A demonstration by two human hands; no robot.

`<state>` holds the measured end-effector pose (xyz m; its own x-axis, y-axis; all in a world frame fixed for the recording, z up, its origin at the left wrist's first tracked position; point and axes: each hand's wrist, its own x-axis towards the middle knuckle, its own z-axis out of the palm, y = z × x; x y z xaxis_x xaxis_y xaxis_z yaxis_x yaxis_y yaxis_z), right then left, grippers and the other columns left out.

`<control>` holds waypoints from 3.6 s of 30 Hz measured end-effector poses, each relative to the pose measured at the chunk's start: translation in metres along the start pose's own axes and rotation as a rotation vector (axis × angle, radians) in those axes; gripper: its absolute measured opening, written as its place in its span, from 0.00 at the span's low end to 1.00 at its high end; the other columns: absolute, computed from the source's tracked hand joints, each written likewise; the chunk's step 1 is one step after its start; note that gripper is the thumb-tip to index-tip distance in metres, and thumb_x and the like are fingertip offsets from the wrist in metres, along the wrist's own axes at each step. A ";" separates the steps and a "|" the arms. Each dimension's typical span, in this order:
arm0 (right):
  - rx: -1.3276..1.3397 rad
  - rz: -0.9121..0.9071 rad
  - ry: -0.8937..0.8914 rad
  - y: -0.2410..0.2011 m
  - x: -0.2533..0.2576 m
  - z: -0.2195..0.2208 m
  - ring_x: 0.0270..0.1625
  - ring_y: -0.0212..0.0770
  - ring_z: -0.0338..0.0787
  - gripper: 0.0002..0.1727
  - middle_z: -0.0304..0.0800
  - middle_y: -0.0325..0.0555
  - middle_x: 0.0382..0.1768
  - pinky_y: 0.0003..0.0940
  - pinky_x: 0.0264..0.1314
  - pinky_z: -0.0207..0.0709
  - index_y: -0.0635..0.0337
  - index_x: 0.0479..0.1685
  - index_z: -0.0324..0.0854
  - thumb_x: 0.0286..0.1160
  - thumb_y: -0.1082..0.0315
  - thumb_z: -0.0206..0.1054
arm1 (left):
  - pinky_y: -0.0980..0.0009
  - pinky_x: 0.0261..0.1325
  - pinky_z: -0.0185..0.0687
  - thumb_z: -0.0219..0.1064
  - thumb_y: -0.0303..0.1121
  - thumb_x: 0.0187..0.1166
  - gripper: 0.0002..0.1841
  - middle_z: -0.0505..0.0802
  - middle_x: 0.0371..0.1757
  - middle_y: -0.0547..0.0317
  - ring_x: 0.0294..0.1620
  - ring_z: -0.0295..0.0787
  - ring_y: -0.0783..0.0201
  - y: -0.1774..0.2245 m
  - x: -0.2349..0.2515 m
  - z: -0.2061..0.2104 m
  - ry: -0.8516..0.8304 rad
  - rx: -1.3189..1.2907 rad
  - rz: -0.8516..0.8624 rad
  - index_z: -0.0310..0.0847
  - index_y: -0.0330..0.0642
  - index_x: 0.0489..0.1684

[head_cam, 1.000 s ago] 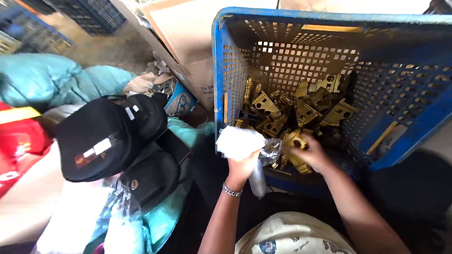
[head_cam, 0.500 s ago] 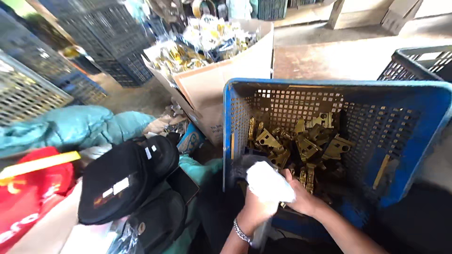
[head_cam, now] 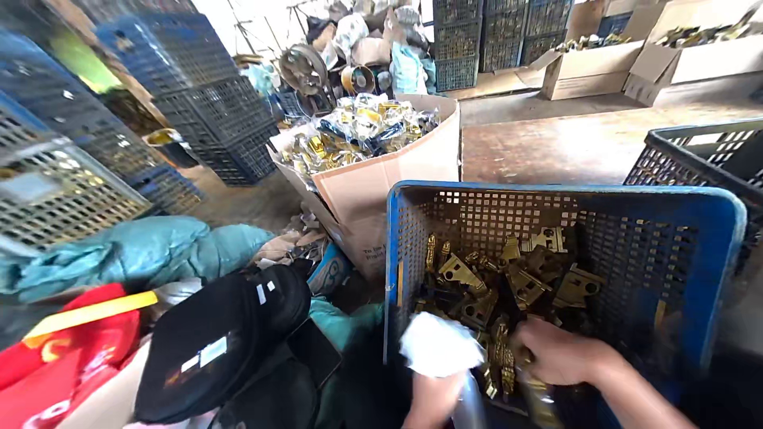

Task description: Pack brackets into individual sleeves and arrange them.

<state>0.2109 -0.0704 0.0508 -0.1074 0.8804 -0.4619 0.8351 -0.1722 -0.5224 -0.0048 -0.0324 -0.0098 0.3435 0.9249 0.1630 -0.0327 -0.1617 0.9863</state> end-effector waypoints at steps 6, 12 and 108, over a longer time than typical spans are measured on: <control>0.515 -0.598 1.043 -0.011 -0.028 -0.059 0.52 0.32 0.94 0.24 0.88 0.46 0.63 0.30 0.54 0.92 0.64 0.70 0.76 0.75 0.69 0.72 | 0.77 0.65 0.85 0.74 0.13 0.54 0.39 0.91 0.60 0.56 0.59 0.88 0.79 -0.004 0.001 -0.024 0.105 -0.157 -0.113 0.64 0.21 0.73; 0.590 -0.341 0.410 -0.028 0.005 0.020 0.45 0.33 0.90 0.15 0.91 0.51 0.47 0.30 0.54 0.84 0.70 0.56 0.86 0.78 0.68 0.69 | 0.78 0.58 0.89 0.77 0.11 0.50 0.29 0.95 0.45 0.64 0.49 0.91 0.80 0.008 -0.004 0.013 0.038 -0.194 -0.023 0.75 0.24 0.56; 0.570 -0.057 0.419 -0.011 0.035 0.071 0.76 0.58 0.78 0.46 0.75 0.71 0.73 0.48 0.80 0.70 0.75 0.82 0.58 0.63 0.68 0.79 | 0.81 0.62 0.84 0.84 0.26 0.53 0.27 0.94 0.45 0.52 0.51 0.90 0.80 0.002 0.008 0.009 -0.128 0.243 0.179 0.80 0.17 0.50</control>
<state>0.1599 -0.0689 -0.0102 0.1694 0.9711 -0.1683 0.4096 -0.2247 -0.8842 0.0064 -0.0282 -0.0062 0.4685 0.8259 0.3136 0.1167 -0.4097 0.9047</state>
